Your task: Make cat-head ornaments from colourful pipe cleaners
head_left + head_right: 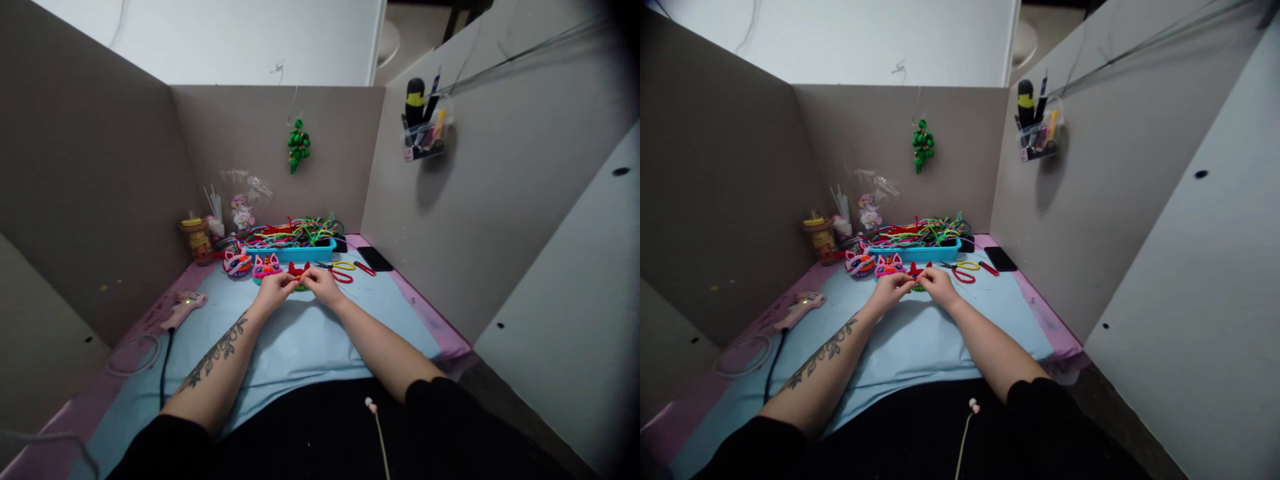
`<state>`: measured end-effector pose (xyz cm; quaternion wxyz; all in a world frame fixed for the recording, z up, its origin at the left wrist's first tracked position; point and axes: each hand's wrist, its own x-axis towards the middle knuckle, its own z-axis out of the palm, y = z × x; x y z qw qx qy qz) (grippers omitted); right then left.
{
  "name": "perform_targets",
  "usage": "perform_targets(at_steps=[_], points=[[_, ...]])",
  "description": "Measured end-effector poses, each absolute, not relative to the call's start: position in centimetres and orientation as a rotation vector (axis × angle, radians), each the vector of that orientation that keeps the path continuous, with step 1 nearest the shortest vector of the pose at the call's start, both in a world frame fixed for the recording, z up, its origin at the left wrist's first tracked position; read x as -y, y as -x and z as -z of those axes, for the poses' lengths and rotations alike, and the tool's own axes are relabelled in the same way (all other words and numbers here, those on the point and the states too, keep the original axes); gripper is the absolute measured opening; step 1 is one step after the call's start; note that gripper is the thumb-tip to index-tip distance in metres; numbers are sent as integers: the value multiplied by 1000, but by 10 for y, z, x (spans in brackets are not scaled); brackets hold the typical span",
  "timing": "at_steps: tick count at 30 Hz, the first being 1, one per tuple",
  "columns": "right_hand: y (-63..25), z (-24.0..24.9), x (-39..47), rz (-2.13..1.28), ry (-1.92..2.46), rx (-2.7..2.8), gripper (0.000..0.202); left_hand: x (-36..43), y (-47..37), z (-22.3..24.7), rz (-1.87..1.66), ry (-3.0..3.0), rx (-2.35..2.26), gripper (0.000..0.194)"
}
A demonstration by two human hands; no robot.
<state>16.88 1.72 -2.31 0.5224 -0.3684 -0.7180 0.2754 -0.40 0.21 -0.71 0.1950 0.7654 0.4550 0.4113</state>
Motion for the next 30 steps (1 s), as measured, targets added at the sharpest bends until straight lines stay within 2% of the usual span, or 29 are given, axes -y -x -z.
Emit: perform_targets(at_steps=[8,12,30], points=[[-165,20,-15,-850,802,1619,24,-2,4,6,-1192,-2125,-1311,29],[-166,15,-12,-782,826,1597,17,-4,4,8,-1190,-2110,-1313,31],[-168,12,-8,-726,875,1618,22,-2,4,6,-1196,-2172,-1267,28]])
